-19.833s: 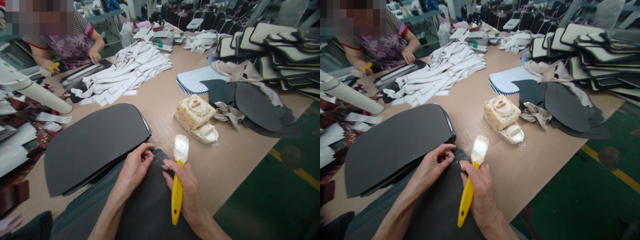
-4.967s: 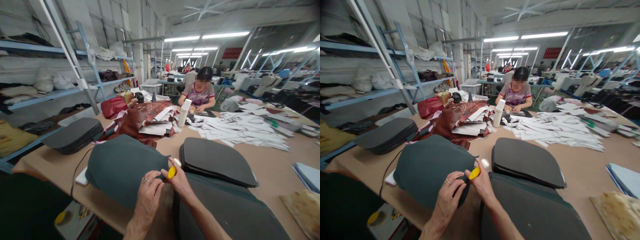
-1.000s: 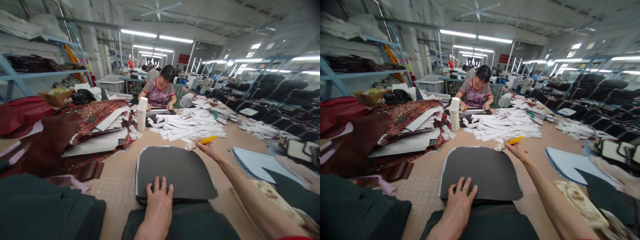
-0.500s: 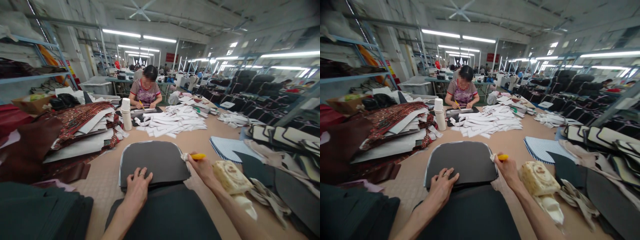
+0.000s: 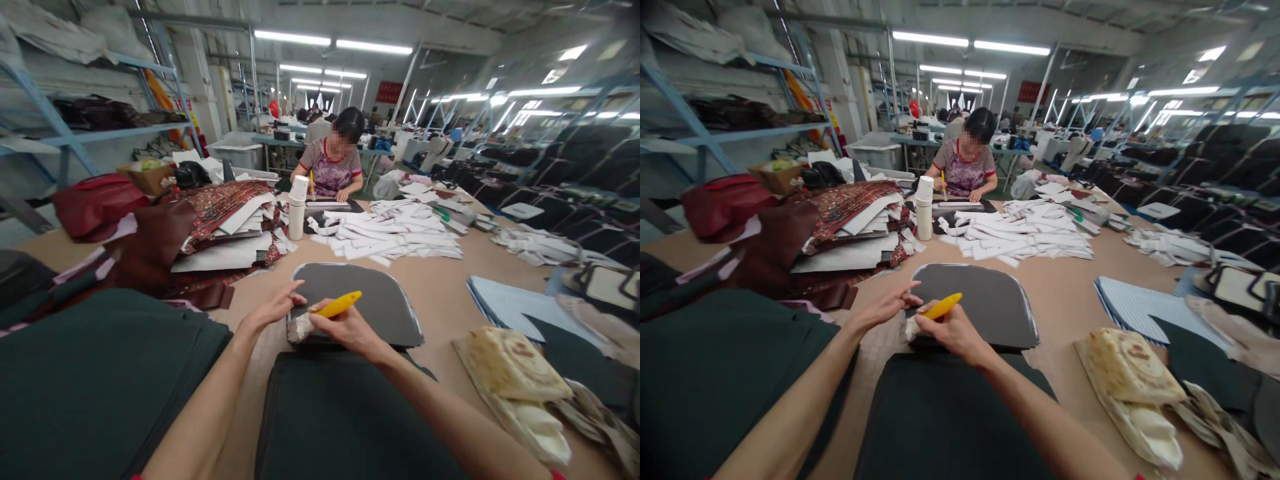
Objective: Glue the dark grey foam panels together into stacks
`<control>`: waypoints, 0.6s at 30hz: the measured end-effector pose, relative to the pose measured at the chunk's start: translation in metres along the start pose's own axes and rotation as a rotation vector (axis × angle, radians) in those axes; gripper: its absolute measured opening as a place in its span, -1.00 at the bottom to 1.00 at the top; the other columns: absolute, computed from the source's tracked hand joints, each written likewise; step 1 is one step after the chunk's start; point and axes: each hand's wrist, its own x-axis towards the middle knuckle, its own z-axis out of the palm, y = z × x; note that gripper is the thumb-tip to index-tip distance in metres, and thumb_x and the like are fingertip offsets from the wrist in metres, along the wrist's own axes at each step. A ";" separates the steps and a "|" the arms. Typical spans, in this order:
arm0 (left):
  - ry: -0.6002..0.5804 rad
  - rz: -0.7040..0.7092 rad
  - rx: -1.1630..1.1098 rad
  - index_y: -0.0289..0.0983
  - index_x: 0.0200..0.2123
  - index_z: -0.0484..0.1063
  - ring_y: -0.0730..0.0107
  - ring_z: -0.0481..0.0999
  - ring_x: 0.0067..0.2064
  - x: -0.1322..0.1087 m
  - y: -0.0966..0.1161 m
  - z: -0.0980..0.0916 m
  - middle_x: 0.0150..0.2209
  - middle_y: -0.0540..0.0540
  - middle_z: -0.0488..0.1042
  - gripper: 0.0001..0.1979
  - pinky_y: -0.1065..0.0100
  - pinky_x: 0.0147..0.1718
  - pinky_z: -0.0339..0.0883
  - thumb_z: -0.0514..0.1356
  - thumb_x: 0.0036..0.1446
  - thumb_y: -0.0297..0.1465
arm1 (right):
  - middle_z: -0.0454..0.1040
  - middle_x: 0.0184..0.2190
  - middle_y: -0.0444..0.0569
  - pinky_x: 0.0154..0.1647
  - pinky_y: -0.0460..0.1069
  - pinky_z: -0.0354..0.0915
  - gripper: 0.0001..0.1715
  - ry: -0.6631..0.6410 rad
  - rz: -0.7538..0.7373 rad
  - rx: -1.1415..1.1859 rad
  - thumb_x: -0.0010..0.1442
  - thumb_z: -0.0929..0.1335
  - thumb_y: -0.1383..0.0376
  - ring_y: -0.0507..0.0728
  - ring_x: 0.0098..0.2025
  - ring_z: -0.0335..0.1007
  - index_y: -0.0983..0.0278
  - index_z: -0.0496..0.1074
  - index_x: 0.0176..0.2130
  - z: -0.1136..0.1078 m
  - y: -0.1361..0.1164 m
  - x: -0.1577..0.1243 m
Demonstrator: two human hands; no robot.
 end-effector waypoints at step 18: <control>-0.114 0.066 0.446 -0.23 -0.04 0.29 0.03 0.21 0.09 0.020 0.122 0.103 0.02 -0.19 0.31 -0.53 0.03 0.03 0.10 0.27 -0.08 -0.40 | 0.45 -0.55 -0.07 -0.40 0.00 0.30 -0.61 0.809 0.133 -0.597 -0.05 0.34 -0.01 0.14 -0.46 0.38 0.24 0.47 -0.38 -0.194 0.016 -0.143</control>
